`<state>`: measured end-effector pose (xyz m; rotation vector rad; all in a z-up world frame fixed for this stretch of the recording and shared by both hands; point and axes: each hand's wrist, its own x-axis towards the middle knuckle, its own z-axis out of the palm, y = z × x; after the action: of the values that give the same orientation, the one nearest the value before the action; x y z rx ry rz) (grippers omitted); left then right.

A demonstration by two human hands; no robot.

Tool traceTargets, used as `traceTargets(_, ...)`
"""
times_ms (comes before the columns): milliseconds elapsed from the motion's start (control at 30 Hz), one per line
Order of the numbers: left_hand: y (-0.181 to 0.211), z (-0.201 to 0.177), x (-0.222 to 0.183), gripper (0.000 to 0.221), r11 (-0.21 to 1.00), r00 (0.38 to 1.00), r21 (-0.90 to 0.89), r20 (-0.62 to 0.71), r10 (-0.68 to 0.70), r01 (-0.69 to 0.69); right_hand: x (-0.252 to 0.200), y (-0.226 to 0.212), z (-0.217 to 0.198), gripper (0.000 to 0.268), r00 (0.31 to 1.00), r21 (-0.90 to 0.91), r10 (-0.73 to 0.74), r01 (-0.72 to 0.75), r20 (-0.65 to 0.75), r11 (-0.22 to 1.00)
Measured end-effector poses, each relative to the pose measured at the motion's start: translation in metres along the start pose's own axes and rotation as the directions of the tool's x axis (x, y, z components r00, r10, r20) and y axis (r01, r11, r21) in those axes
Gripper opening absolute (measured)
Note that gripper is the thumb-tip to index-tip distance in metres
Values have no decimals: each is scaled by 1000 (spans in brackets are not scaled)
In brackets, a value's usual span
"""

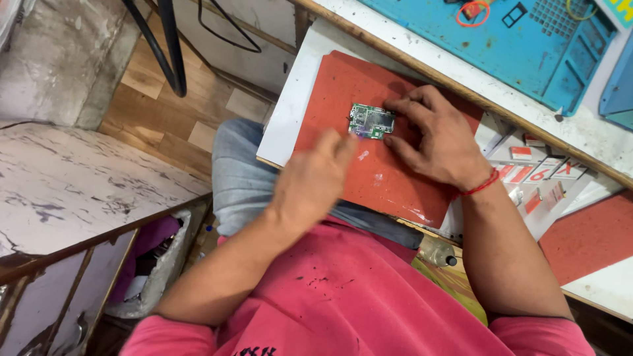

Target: The person uses a small brush to scrub a green circuit board placed on a red mat. They repeatedly clean the surface, focusing on different areas and occasionally flipping the board to access the other side.

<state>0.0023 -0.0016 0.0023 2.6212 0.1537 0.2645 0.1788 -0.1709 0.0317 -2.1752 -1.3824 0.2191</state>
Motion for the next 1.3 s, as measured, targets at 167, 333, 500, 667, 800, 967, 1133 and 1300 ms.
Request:
traceTargets(167,6,2,-1,33,998,998,-58,-61,-4,1,-1,3,3,39,997,-4,76,-76,3,997)
traceTargets(333,-2,2,2,32,998,991,-16,-116,-64,63,1,2,14,31,994,-86,13,-22,-105,996)
traceTargets(500,16,7,-3,32,998,997,52,-56,44,-41,0,-1,15,32,992,-118,7,-22,-128,993)
traceTargets(667,4,-7,5,37,999,992,37,-123,9,-4,4,-1,9,40,996,-163,-23,9,-87,987)
traceTargets(800,18,8,7,39,997,997,64,-70,40,-35,-2,3,13,42,999,-56,6,-9,-51,998)
traceTargets(967,22,7,11,35,991,997,131,-70,41,-32,2,3,11,55,992,-11,105,-106,-74,994)
traceTargets(1133,15,0,1,37,984,996,179,-80,24,-9,3,0,12,57,993,-49,62,-67,-100,997)
traceTargets(1300,22,6,13,32,970,997,238,-60,57,-41,2,-1,14,54,993,-18,85,-87,-80,996)
